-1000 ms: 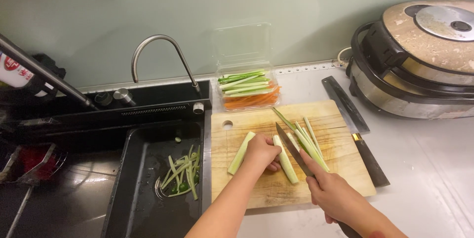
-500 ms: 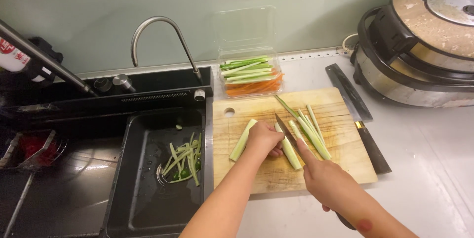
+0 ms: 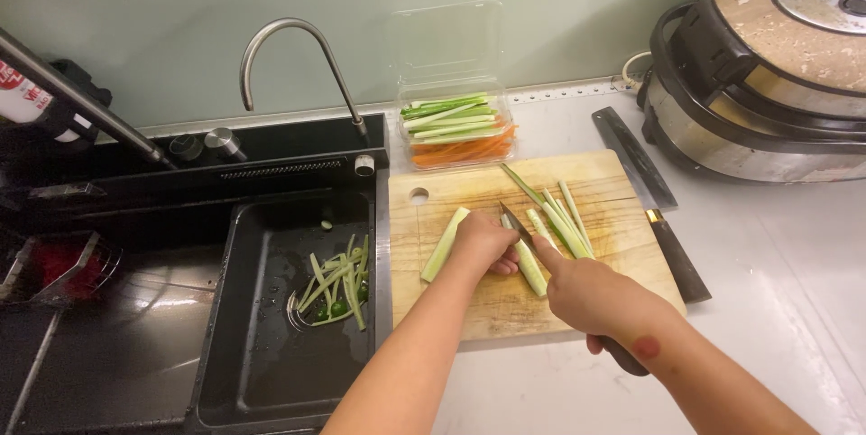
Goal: Cutting cucumbers and fish balls into smaller pieces on a wooden cutting board.
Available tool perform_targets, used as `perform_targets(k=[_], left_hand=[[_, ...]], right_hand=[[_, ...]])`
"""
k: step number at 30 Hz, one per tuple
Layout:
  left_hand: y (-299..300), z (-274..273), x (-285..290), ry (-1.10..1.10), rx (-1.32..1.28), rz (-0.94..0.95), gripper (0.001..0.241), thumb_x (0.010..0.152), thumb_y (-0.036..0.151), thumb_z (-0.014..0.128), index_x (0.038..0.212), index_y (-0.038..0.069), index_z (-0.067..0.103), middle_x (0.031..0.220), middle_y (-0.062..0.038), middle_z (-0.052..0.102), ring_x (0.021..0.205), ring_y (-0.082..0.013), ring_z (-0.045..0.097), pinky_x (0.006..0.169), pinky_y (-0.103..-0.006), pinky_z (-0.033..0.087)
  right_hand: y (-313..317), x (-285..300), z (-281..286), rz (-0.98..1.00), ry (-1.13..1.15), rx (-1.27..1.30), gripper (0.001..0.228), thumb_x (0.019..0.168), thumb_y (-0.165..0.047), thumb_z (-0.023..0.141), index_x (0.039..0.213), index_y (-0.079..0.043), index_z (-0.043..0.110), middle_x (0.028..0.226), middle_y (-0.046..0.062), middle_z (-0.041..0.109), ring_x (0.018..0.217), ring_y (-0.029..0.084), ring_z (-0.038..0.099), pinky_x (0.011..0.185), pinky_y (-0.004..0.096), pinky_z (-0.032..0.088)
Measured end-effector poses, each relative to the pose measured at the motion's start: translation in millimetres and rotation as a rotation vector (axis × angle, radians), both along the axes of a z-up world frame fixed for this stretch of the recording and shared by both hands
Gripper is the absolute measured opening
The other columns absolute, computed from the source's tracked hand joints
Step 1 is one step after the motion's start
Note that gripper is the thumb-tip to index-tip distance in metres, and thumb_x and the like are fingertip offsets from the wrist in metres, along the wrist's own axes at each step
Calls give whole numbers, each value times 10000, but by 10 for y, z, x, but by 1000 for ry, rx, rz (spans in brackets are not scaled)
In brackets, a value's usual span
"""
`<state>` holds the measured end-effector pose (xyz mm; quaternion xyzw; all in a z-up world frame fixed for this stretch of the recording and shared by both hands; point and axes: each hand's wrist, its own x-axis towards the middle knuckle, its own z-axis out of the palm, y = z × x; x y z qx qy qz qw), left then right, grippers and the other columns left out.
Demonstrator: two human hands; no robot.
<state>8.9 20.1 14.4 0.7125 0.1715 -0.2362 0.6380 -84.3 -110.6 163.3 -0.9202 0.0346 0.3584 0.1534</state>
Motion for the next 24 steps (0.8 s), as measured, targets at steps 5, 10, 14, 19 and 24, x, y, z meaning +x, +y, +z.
perform_targets(k=[5,10,14,19,24], left_hand=[[-10,-67,11,-20,10,-12,166,849,23,680,717,-61,623,694,-204,720,536,-277,728,430,-359,593],[2,-110,13,-57,14,-27,177,848,36,680,722,-84,647,705,-210,726,547,-285,736,437,-363,598],[19,-24,-36,-61,-1,-27,172,847,40,671,755,-105,672,721,-217,737,560,-292,744,446,-354,599],[14,5,-27,-40,24,-35,167,849,47,678,786,-107,688,733,-217,749,572,-289,752,455,-343,604],[10,-118,18,-30,-24,-9,168,863,50,682,818,-111,677,743,-228,735,560,-293,736,440,-351,592]], right_hand=[[-64,-95,43,12,17,-7,778,939,-64,349,1643,-285,102,860,213,715,469,304,659,524,426,593],[-103,-258,221,-22,79,-21,780,950,-69,332,1640,-334,82,827,192,673,481,292,654,516,422,578],[-225,-401,195,-40,125,-14,790,950,-65,343,1635,-376,102,791,183,666,461,280,619,503,421,555],[-459,-547,175,-60,156,-13,754,983,-101,334,1636,-383,85,760,162,682,444,263,626,486,404,563],[-854,-735,204,-131,199,36,746,1006,-130,357,1653,-408,112,737,153,649,422,247,596,457,393,543]])
